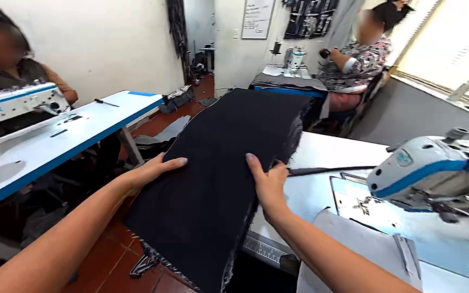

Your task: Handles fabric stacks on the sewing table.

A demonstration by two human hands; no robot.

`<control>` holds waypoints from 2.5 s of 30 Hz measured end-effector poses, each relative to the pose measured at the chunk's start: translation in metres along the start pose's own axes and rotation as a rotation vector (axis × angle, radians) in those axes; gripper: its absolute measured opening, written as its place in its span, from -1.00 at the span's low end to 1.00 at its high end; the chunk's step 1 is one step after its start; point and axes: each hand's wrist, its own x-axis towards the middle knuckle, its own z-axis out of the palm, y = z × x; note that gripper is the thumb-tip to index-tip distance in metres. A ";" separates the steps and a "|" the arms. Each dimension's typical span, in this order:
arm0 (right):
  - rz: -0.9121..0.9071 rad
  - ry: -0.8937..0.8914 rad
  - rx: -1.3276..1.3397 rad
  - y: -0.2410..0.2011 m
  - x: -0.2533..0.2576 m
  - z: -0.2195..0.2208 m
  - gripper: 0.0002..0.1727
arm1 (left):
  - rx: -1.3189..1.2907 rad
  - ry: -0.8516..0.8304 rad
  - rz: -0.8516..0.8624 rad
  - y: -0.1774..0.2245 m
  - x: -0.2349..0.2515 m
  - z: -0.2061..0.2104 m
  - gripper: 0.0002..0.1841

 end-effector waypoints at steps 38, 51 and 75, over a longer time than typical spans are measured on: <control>-0.220 0.059 0.100 0.017 0.003 0.003 0.16 | 0.360 0.109 -0.127 0.128 0.287 0.029 -0.06; -0.184 0.005 0.094 0.014 0.002 -0.001 0.15 | 0.104 0.033 -0.157 0.138 0.254 0.025 -0.36; -0.303 -0.020 0.134 0.039 -0.037 -0.015 0.13 | 0.332 0.131 -0.055 0.112 0.206 0.026 -0.18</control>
